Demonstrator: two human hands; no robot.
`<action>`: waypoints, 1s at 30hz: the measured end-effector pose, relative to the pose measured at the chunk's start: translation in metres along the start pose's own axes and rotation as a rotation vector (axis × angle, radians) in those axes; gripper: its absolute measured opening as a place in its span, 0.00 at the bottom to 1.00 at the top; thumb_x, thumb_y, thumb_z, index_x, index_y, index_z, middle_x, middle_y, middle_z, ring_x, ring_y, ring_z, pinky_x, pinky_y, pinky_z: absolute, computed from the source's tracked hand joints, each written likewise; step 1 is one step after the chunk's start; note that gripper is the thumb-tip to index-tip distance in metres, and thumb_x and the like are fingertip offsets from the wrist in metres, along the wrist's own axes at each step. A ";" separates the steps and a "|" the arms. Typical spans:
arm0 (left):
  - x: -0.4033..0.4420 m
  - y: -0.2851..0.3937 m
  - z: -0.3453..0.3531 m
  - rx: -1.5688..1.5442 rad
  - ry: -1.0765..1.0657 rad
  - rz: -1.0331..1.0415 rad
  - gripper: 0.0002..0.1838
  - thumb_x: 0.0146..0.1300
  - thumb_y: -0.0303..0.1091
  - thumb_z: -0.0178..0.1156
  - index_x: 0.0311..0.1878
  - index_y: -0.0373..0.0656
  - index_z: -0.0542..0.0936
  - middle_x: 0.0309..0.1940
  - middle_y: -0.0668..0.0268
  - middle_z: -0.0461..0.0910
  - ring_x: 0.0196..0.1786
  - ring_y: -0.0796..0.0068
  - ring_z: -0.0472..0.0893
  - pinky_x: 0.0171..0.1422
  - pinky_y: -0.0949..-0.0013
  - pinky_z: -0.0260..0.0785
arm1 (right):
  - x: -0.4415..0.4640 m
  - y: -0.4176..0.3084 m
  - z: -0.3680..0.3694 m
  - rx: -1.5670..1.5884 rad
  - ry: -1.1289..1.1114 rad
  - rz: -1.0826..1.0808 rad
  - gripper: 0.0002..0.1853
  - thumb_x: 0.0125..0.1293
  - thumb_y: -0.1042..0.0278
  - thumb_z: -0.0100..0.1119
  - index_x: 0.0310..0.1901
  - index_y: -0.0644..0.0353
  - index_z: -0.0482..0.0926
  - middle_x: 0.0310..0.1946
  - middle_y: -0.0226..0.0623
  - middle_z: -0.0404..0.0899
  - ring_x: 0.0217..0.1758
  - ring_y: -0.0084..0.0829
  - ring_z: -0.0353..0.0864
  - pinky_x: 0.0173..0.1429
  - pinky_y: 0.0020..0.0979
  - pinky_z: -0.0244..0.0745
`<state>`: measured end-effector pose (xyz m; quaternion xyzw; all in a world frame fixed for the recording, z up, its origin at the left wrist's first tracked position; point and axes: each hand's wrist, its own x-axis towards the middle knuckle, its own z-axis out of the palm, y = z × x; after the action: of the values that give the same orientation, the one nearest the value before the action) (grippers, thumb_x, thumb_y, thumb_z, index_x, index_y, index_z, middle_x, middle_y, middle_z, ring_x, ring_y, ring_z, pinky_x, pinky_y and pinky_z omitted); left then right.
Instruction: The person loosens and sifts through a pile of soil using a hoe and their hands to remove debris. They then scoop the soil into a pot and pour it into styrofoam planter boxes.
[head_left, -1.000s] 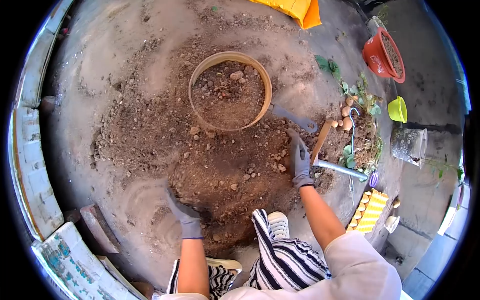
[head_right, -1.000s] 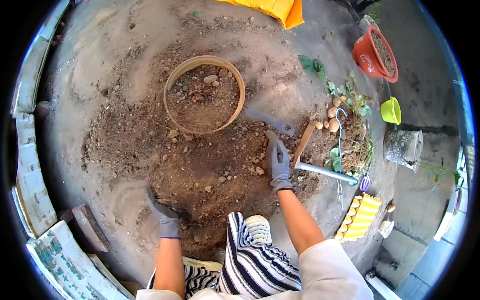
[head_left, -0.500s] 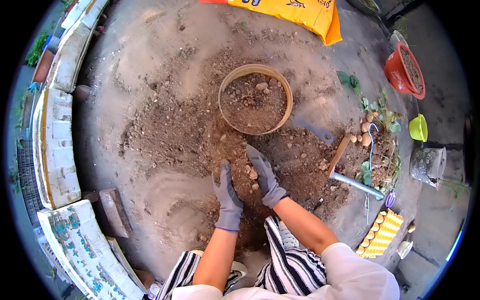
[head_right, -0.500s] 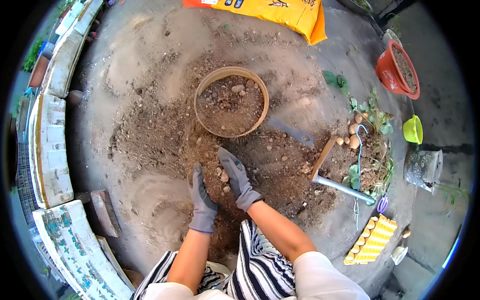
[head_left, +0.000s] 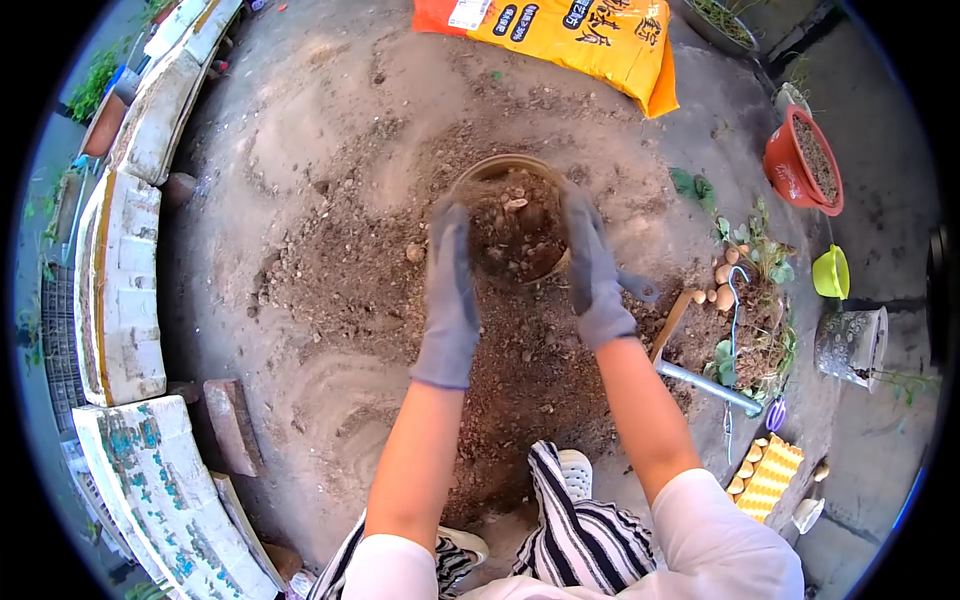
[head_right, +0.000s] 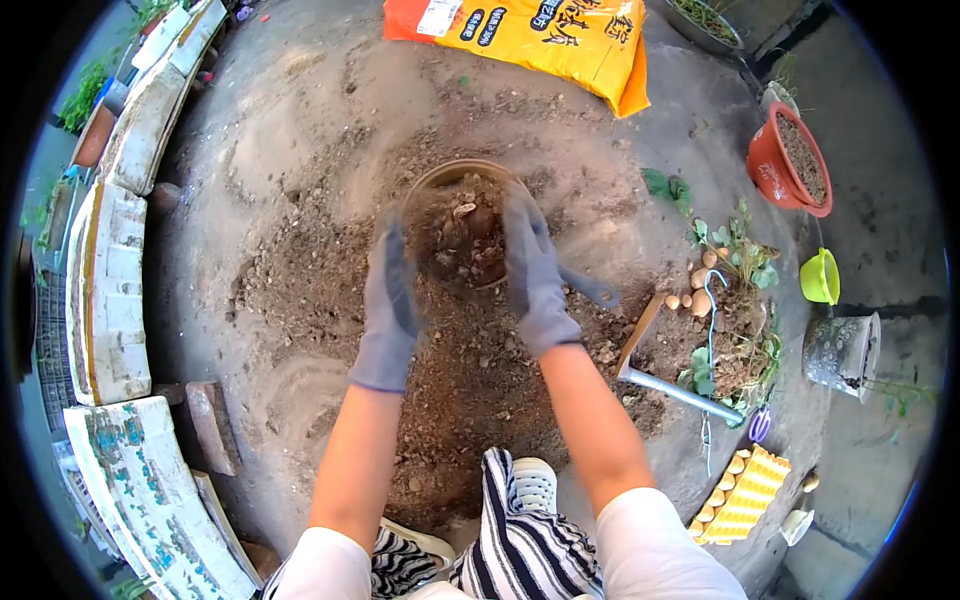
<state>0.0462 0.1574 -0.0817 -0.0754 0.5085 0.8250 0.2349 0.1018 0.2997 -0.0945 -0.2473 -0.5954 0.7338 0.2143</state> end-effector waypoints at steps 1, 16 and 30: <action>-0.004 0.002 -0.006 0.063 0.009 0.040 0.31 0.69 0.50 0.47 0.71 0.50 0.57 0.70 0.62 0.58 0.73 0.66 0.57 0.76 0.60 0.46 | -0.010 -0.003 -0.012 0.073 -0.017 -0.001 0.24 0.73 0.58 0.45 0.65 0.65 0.64 0.63 0.42 0.68 0.67 0.30 0.65 0.72 0.28 0.54; -0.003 -0.093 -0.224 1.343 0.752 0.305 0.33 0.65 0.57 0.51 0.66 0.45 0.68 0.67 0.48 0.61 0.71 0.52 0.56 0.74 0.54 0.44 | -0.027 0.148 -0.111 -1.103 0.005 -0.178 0.22 0.66 0.59 0.53 0.58 0.62 0.71 0.54 0.53 0.72 0.59 0.50 0.69 0.63 0.42 0.62; -0.058 -0.123 -0.091 -0.093 0.504 0.023 0.27 0.67 0.38 0.58 0.63 0.34 0.64 0.55 0.60 0.74 0.57 0.72 0.74 0.63 0.69 0.66 | -0.103 0.123 0.007 0.063 -0.092 0.440 0.33 0.68 0.41 0.47 0.62 0.63 0.69 0.60 0.36 0.71 0.61 0.28 0.69 0.66 0.28 0.61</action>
<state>0.1437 0.1051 -0.2024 -0.2838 0.5135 0.8050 0.0877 0.1759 0.2072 -0.2028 -0.3305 -0.5129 0.7917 0.0295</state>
